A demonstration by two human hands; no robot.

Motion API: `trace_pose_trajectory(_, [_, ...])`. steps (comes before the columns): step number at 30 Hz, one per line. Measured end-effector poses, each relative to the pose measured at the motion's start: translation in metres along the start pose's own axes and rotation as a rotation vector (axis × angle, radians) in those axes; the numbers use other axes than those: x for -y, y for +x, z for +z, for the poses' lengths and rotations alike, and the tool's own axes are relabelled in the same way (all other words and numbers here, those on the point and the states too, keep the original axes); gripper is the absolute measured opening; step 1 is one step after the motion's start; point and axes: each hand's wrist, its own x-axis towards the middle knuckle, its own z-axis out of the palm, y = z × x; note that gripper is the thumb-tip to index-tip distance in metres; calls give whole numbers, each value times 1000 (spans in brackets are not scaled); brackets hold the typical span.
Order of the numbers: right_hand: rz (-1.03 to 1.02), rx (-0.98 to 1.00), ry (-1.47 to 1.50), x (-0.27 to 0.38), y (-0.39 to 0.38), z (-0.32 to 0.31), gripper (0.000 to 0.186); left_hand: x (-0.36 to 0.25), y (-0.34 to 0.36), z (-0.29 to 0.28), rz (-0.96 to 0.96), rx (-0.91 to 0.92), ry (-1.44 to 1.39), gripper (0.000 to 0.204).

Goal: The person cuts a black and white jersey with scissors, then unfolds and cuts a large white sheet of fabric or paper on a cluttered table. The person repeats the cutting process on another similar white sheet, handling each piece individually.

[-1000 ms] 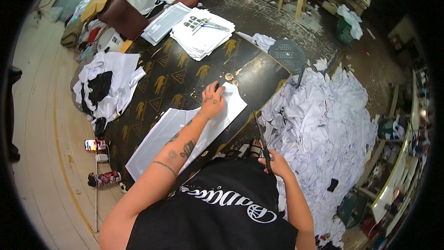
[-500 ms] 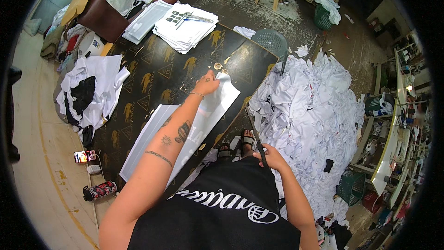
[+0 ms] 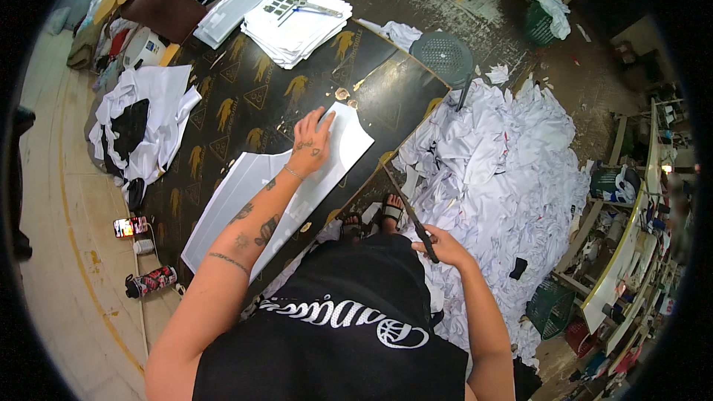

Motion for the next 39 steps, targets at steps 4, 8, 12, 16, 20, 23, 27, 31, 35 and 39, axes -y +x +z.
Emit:
trace_pose_trajectory(4, [-18,150,-102,6,9,-43,77,-23,-35,-27,29,133,-248,32])
trace_pose_trajectory(8, [0,406,-76,29,31,-65,78,-40,-73,-41,-40,246,-300,16])
trace_pose_trajectory(12, [19,490,-120,56,56,-70,81,-43,-87,-34,-237,203,-425,12])
trace_pose_trajectory(16, [57,472,-253,78,76,-73,80,-41,-85,-34,-317,226,-490,16])
trace_pose_trajectory(20, [-13,434,-506,96,98,-66,82,-28,-88,-42,-223,175,-399,28])
trace_pose_trajectory(23, [-79,386,-479,107,107,-50,83,-10,-96,-45,-153,102,-279,36])
trace_pose_trajectory(27, [-102,213,-568,116,105,-23,84,11,-109,-42,-29,137,-248,58])
trace_pose_trajectory(31, [-85,21,-548,109,85,15,94,17,-118,-35,-4,146,-221,74])
trace_pose_trajectory(35, [2,-213,-428,88,63,89,89,18,-123,-30,-7,121,-239,80])
trace_pose_trajectory(39, [35,-400,-159,81,60,186,66,24,-125,-27,29,112,-225,78])
